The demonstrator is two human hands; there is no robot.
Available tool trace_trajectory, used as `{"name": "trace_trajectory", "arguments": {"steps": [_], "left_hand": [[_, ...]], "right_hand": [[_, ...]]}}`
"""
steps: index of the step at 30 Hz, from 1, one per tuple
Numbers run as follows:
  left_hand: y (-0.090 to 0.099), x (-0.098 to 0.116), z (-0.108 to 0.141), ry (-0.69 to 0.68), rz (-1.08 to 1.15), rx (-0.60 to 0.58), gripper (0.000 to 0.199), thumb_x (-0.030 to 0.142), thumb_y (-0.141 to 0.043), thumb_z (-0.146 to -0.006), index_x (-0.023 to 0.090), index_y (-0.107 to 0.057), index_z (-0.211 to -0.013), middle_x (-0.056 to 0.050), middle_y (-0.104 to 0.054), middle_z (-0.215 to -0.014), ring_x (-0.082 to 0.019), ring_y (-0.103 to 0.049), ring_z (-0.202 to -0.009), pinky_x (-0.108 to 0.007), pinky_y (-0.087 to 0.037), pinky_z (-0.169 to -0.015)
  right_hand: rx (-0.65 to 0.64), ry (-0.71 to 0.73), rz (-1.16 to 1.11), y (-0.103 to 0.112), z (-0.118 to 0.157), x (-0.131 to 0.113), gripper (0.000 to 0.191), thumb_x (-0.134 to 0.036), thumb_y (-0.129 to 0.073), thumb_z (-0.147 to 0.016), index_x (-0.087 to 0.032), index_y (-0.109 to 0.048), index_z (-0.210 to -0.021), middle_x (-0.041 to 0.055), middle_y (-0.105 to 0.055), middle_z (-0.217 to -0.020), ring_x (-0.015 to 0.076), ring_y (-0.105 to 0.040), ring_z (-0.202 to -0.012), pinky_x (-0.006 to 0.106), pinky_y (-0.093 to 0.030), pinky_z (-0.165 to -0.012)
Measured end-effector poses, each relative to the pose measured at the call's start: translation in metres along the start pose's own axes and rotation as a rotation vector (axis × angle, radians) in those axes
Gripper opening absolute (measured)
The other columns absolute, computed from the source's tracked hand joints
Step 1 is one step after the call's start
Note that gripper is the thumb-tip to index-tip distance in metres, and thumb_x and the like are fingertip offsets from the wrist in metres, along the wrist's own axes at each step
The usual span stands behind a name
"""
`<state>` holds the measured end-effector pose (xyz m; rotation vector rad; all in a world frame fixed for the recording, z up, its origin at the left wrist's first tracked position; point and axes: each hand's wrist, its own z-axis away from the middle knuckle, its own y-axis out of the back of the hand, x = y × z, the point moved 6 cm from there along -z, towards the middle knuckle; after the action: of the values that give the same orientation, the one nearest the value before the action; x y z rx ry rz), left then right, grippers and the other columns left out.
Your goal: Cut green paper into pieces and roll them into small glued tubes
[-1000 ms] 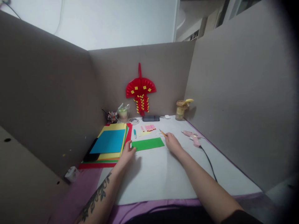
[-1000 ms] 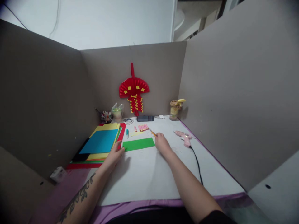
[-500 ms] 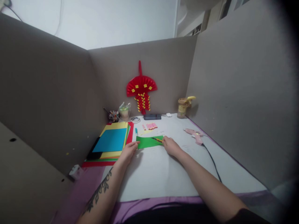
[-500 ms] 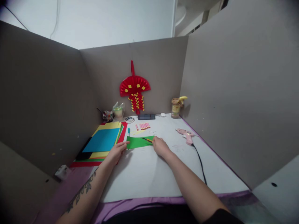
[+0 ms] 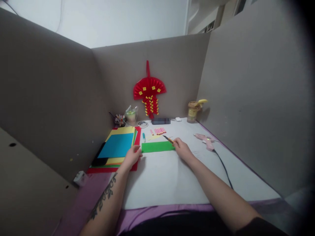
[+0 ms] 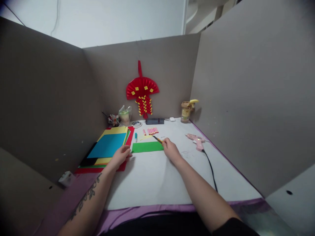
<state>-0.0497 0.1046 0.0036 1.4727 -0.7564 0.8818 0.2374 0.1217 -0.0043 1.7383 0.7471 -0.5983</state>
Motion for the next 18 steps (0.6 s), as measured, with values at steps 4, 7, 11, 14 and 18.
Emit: {"name": "trace_trajectory", "arguments": {"steps": [4, 7, 11, 14, 18], "left_hand": [[-0.010, -0.008, 0.002, 0.095, 0.202, -0.033, 0.049, 0.036, -0.059, -0.074, 0.017, -0.052, -0.118, -0.011, -0.060, -0.110, -0.015, -0.060, -0.075, -0.023, -0.045, -0.060], [-0.012, -0.008, 0.002, 0.150, 0.393, -0.056, 0.048, 0.031, -0.065, -0.069, 0.015, -0.055, -0.113, -0.012, -0.058, -0.113, -0.015, -0.059, -0.084, -0.021, -0.045, -0.064], [-0.013, -0.005, 0.001, 0.233, 0.644, -0.085, 0.038, 0.028, -0.067, -0.069, 0.014, -0.060, -0.104, -0.010, -0.062, -0.099, -0.014, -0.059, -0.083, -0.018, -0.044, -0.063], [-0.020, -0.004, 0.000, 0.264, 0.717, -0.134, 0.031, 0.027, -0.066, -0.070, 0.011, -0.065, -0.097, -0.009, -0.064, -0.089, -0.011, -0.058, -0.074, -0.016, -0.040, -0.054], [-0.024, -0.005, -0.006, 0.220, 0.620, -0.129, 0.029, 0.029, -0.067, -0.068, 0.009, -0.068, -0.089, -0.010, -0.066, -0.083, -0.011, -0.056, -0.063, -0.017, -0.036, -0.046]], "right_hand": [[-0.106, -0.031, 0.154, -0.013, -0.004, 0.008, 0.016, -0.025, -0.037, -0.087, -0.018, -0.052, -0.087, 0.0039, -0.059, -0.075, 0.0150, -0.051, -0.069, 0.022, -0.028, -0.058], [-0.148, -0.043, 0.204, -0.017, -0.006, 0.011, 0.017, -0.026, -0.036, -0.088, -0.017, -0.051, -0.088, 0.0052, -0.060, -0.076, 0.0150, -0.051, -0.069, 0.022, -0.026, -0.057], [-0.166, -0.051, 0.213, -0.016, -0.006, 0.011, 0.017, -0.025, -0.035, -0.089, -0.018, -0.050, -0.088, 0.0052, -0.060, -0.076, 0.0150, -0.051, -0.068, 0.023, -0.024, -0.056], [-0.166, -0.047, 0.216, -0.016, -0.006, 0.012, 0.016, -0.025, -0.036, -0.089, -0.018, -0.050, -0.088, 0.0046, -0.060, -0.074, 0.0146, -0.050, -0.066, 0.023, -0.024, -0.056], [-0.134, -0.021, 0.176, -0.015, -0.006, 0.011, 0.015, -0.025, -0.037, -0.088, -0.018, -0.051, -0.086, 0.0035, -0.059, -0.072, 0.0146, -0.051, -0.066, 0.022, -0.026, -0.056]]}}
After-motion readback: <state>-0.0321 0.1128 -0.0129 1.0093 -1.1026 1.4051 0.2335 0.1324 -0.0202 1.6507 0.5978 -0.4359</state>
